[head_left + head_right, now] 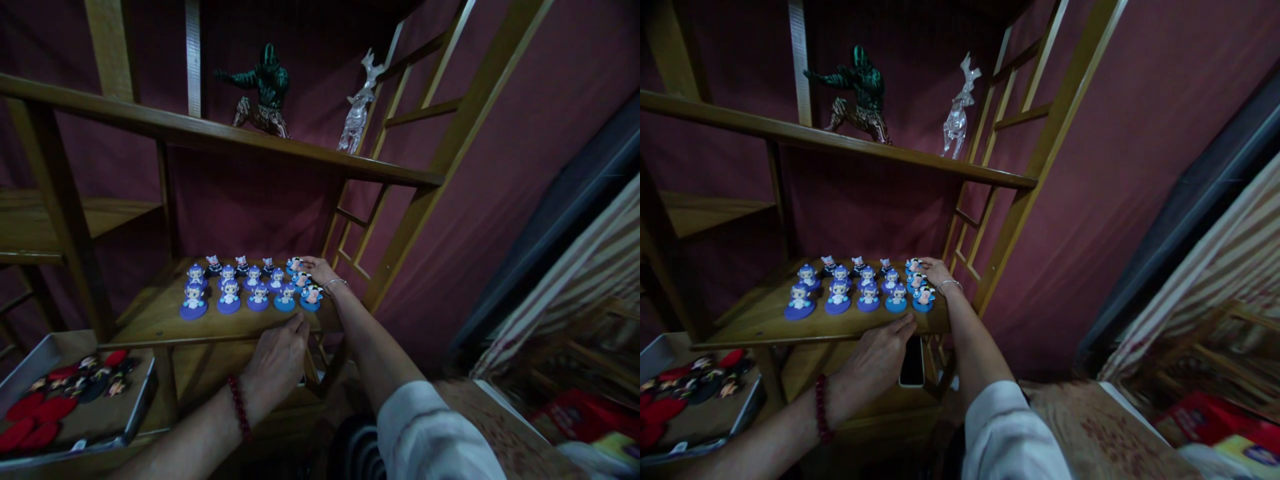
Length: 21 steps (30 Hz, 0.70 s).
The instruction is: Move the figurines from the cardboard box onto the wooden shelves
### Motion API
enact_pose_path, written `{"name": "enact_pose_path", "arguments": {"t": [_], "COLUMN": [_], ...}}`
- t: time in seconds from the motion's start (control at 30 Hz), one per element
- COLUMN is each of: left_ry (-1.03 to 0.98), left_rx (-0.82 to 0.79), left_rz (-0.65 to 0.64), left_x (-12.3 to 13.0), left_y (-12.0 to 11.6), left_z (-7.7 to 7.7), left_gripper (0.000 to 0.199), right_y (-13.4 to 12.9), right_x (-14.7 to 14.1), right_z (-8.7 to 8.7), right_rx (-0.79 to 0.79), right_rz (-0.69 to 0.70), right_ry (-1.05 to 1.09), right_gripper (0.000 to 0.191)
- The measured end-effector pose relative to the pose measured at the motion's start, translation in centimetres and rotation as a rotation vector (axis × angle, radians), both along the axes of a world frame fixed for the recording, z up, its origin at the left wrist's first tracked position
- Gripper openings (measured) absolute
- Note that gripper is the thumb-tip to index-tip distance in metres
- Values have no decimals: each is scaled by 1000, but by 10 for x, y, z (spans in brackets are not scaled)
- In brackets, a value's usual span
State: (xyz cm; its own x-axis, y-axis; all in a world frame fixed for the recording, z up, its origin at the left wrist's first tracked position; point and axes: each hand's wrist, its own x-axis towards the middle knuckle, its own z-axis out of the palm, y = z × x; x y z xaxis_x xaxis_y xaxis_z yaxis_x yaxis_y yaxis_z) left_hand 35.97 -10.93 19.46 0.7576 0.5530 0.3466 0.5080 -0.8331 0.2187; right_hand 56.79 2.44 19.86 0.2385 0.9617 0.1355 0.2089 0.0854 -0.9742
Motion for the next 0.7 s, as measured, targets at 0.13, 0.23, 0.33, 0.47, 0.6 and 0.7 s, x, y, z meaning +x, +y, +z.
{"name": "enact_pose_path", "arguments": {"t": [0.13, 0.23, 0.33, 0.47, 0.6, 0.7], "left_ry": [-4, -14, -23, -32, -38, -36], "left_rx": [-30, -41, -54, -60, -60, -65], "left_rz": [2, 4, 4, -6, -15, -6], "left_x": [-1, -1, -1, -2, -3, -3], "left_y": [-2, -4, -4, -4, -4, -5], "left_z": [6, 9, 8, 7, 9, 10], "left_gripper": [49, 48, 48, 47, 44, 44], "right_y": [-14, -30, -47, -64, -70, -71], "right_x": [2, 2, 0, -5, -11, -14], "right_z": [1, 3, 4, 6, 11, 16], "right_rx": [22, 54, 84, 103, 72, -2], "right_rz": [-35, -80, -70, -58, -46, 23], "right_ry": [15, 1, -18, -46, 45, 91], "right_gripper": [30, 24, 25, 34, 37, 37]}}
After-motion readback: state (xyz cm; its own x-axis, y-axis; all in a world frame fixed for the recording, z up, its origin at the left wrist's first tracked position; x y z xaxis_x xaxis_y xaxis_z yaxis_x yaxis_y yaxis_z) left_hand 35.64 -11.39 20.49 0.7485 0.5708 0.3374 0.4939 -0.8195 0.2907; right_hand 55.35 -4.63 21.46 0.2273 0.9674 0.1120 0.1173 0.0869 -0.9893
